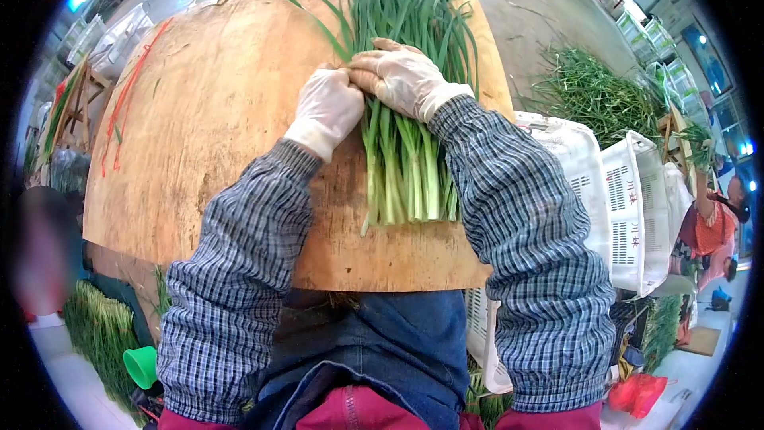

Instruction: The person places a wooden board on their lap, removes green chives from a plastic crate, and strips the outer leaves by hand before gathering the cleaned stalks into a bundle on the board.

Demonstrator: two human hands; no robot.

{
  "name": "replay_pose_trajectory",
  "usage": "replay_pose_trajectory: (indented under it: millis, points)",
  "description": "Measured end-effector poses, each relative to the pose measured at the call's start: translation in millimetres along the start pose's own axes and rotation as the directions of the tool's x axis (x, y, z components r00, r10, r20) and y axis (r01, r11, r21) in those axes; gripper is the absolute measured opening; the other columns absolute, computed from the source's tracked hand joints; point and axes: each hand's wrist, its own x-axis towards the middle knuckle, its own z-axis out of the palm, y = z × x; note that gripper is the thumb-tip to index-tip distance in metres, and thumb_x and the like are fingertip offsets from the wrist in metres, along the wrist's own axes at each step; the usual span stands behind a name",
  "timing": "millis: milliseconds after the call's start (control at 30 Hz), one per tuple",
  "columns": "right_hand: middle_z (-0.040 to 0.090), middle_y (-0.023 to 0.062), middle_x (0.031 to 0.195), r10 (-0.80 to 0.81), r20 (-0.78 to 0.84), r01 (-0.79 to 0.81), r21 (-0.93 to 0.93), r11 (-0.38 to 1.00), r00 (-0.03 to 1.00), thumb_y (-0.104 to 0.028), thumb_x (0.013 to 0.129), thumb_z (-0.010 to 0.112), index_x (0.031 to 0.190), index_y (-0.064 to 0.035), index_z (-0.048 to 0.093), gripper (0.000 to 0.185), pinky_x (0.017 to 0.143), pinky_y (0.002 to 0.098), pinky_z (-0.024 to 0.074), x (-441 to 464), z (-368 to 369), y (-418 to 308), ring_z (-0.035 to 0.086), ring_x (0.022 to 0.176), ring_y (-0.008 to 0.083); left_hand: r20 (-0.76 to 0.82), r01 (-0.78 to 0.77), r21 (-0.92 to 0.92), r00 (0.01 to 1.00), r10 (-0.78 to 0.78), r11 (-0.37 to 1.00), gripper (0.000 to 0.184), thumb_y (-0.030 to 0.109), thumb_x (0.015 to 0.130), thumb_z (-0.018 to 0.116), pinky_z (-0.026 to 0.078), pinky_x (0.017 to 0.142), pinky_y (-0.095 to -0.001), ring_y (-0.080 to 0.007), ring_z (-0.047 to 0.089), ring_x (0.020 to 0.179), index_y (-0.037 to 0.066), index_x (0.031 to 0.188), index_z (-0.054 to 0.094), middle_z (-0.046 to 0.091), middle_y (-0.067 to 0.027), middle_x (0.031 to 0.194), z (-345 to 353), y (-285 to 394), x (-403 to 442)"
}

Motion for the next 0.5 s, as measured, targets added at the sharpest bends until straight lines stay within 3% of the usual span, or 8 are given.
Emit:
replay_pose_trajectory:
  millis: [67,100,200,267,300,367,400,500]
  points:
    - [0.049,0.0030,0.129,-0.018,0.032,0.021,-0.098,0.995,0.999,-0.045,0.089,0.042,0.116,-0.0149,0.058,0.044,0.105,0.0414,0.0230,-5,2,-1,0.033,0.127,0.0278,-0.073,-0.116,0.136,0.989,0.127,0.984,0.023,0.015,0.080,0.051,0.047,0.078,-0.0381,-0.0349,0.059,0.086,-0.002,0.088,0.064,0.061,-0.0221,0.090,-14,-7,-13]
    - [0.049,0.0021,0.130,-0.024,0.049,0.031,-0.147,0.989,0.998,-0.045,0.089,0.041,0.116,-0.0158,0.058,0.044,0.106,0.0418,0.0217,-6,2,-3,0.032,0.128,0.0269,-0.145,-0.190,0.127,0.967,0.208,0.973,0.022,0.012,0.081,0.053,0.048,0.073,-0.0338,-0.0280,0.062,0.080,-0.002,0.092,0.064,0.063,-0.0188,0.089,-25,-8,-23]
    - [0.048,-0.0014,0.130,-0.014,0.107,0.034,-0.187,0.982,0.994,-0.043,0.089,0.043,0.117,-0.0175,0.058,0.040,0.106,0.0430,0.0207,-2,3,-8,0.031,0.128,0.0249,0.044,0.021,-0.295,0.999,-0.009,0.955,0.021,0.011,0.083,0.056,0.049,0.066,-0.0284,-0.0192,0.062,0.076,-0.003,0.097,0.063,0.065,-0.0137,0.088,-43,-8,-54]
    - [0.048,-0.0019,0.129,0.005,0.123,0.019,-0.196,0.980,0.992,-0.040,0.089,0.045,0.117,-0.0179,0.057,0.038,0.106,0.0426,0.0213,-2,-1,-14,0.032,0.128,0.0255,0.269,0.234,-0.522,0.958,-0.102,0.821,0.021,0.011,0.084,0.057,0.048,0.063,-0.0235,-0.0122,0.059,0.073,-0.003,0.099,0.062,0.065,-0.0093,0.085,-45,5,-76]
    - [0.048,-0.0007,0.129,0.017,0.130,0.010,-0.203,0.979,0.991,-0.038,0.088,0.046,0.117,-0.0166,0.057,0.037,0.106,0.0417,0.0222,-1,-5,-17,0.032,0.128,0.0264,0.281,0.144,-0.457,0.960,-0.011,0.878,0.025,0.010,0.085,0.058,0.048,0.063,-0.0234,-0.0115,0.059,0.070,-0.004,0.105,0.058,0.064,-0.0081,0.083,-41,6,-83]
    - [0.048,0.0015,0.130,0.034,0.121,-0.008,-0.209,0.978,0.992,-0.038,0.087,0.049,0.117,-0.0156,0.056,0.038,0.105,0.0410,0.0233,-1,-6,-19,0.031,0.128,0.0275,0.338,0.226,-0.512,0.940,-0.048,0.829,0.027,0.016,0.080,0.060,0.049,0.071,-0.0337,-0.0278,0.063,0.077,-0.002,0.099,0.058,0.064,-0.0186,0.085,-27,10,-89]
    - [0.048,0.0019,0.130,0.019,0.067,-0.006,-0.190,0.982,0.998,-0.039,0.087,0.050,0.117,-0.0156,0.056,0.039,0.105,0.0410,0.0233,-1,-8,-18,0.031,0.129,0.0274,0.330,0.197,-0.451,0.943,-0.042,0.870,0.028,0.016,0.080,0.061,0.049,0.071,-0.0339,-0.0278,0.063,0.078,-0.002,0.101,0.058,0.064,-0.0182,0.086,-26,12,-90]
    - [0.047,0.0027,0.131,0.000,-0.046,-0.008,-0.156,0.988,0.999,-0.040,0.087,0.050,0.117,-0.0157,0.056,0.039,0.105,0.0410,0.0232,-6,-12,-16,0.030,0.129,0.0274,0.542,0.471,-0.502,0.825,-0.160,0.725,0.032,0.016,0.078,0.063,0.047,0.080,-0.0357,-0.0290,0.061,0.091,0.000,0.104,0.057,0.063,-0.0188,0.096,-42,20,-83]
